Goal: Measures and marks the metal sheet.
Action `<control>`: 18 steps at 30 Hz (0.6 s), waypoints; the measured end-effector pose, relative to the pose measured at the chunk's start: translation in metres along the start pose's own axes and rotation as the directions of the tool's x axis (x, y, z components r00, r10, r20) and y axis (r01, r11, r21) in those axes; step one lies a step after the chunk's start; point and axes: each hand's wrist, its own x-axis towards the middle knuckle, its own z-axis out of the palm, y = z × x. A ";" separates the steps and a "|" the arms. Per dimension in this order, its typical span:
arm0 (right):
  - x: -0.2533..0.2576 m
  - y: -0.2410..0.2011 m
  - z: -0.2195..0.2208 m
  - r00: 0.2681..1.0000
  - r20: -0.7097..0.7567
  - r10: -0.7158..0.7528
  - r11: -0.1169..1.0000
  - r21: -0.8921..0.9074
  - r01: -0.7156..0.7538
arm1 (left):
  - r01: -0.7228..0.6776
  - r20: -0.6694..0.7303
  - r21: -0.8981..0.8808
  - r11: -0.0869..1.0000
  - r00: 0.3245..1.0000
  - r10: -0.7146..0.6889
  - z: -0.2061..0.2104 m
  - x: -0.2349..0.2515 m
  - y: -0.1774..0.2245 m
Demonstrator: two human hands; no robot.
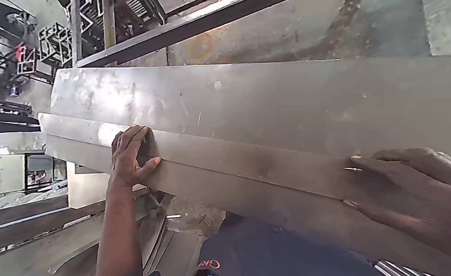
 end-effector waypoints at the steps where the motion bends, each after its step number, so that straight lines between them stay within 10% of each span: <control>1: 0.001 -0.001 0.000 1.000 -0.003 0.001 1.000 0.003 -0.001 | 0.005 0.005 0.005 1.000 1.000 -0.005 -0.001 0.000 0.000; 18: 0.007 -0.003 -0.002 1.000 -0.007 -0.024 1.000 -0.018 0.024 | 0.018 -0.001 0.010 1.000 1.000 -0.018 -0.001 0.000 0.001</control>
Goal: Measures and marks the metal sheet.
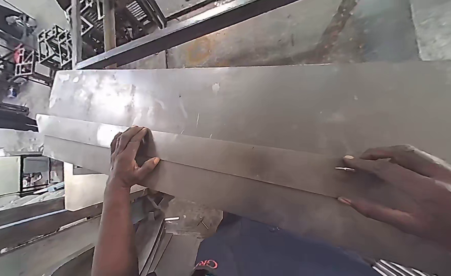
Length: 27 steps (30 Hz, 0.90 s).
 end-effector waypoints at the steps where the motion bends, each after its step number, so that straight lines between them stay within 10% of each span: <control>1: 0.001 -0.001 -0.001 1.000 0.007 0.000 1.000 0.012 0.000 | -0.003 -0.002 0.005 1.000 1.000 0.003 0.000 0.000 -0.001; 20: 0.005 -0.005 -0.008 0.999 0.041 0.005 0.998 -0.062 -0.002 | 0.004 0.004 -0.035 0.999 1.000 -0.004 0.001 0.001 0.004; 27: 0.023 -0.014 -0.022 0.979 0.191 -0.076 0.967 -0.226 0.120 | 0.338 0.032 0.081 0.938 0.939 -0.341 -0.009 0.013 0.066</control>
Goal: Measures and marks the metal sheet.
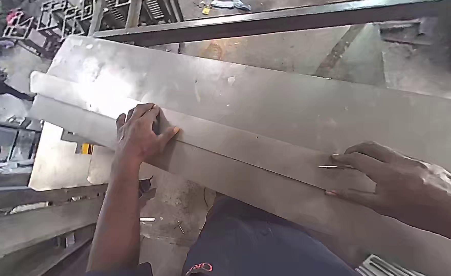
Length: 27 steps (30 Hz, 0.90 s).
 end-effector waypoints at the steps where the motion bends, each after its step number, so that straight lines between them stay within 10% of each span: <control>1: 0.003 0.001 -0.002 1.000 0.022 -0.020 1.000 -0.014 0.020 | 0.042 0.003 0.005 0.999 0.999 -0.042 -0.003 -0.002 0.010; 11: 0.131 -0.026 -0.088 0.861 0.291 -0.418 0.905 0.056 0.421 | 0.351 0.172 0.152 0.924 0.911 -0.374 -0.014 -0.008 0.105; 19: 0.299 -0.148 -0.029 0.806 0.168 -0.567 0.814 -0.035 0.580 | 0.446 0.226 0.107 0.888 0.859 -0.459 -0.007 -0.002 0.120; 27: 0.332 -0.184 -0.027 0.766 0.259 -0.588 0.790 -0.020 0.613 | 0.452 0.278 0.128 0.883 0.838 -0.469 -0.009 0.003 0.122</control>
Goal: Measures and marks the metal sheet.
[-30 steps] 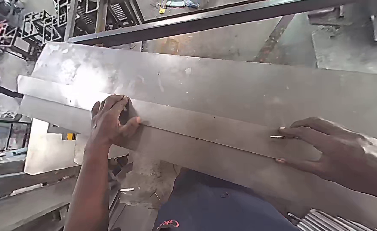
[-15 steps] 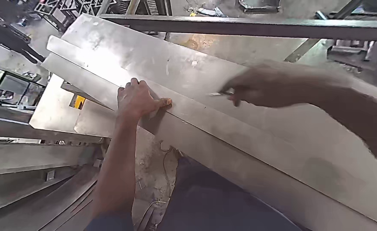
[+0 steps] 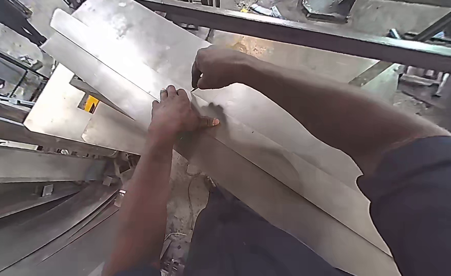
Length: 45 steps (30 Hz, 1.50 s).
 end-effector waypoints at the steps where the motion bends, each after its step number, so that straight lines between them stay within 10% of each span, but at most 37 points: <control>1: 0.001 -0.001 -0.001 1.000 0.005 -0.017 1.000 -0.019 0.017 | -0.012 0.000 -0.008 1.000 1.000 0.012 0.000 0.000 -0.001; 21: -0.174 0.011 -0.002 0.965 0.259 0.037 0.999 -0.047 -0.025 | -0.014 -0.006 -0.018 1.000 1.000 0.014 0.007 0.004 -0.008; 37: -0.367 -0.058 0.115 0.874 -0.076 0.480 0.876 0.097 -0.473 | -0.184 -0.133 -0.001 0.983 0.974 0.183 0.028 -0.047 -0.033; 45: -0.375 -0.118 0.147 0.733 -0.218 0.645 0.764 0.204 -0.612 | -0.508 -0.231 0.034 0.861 0.834 0.501 0.040 -0.015 -0.105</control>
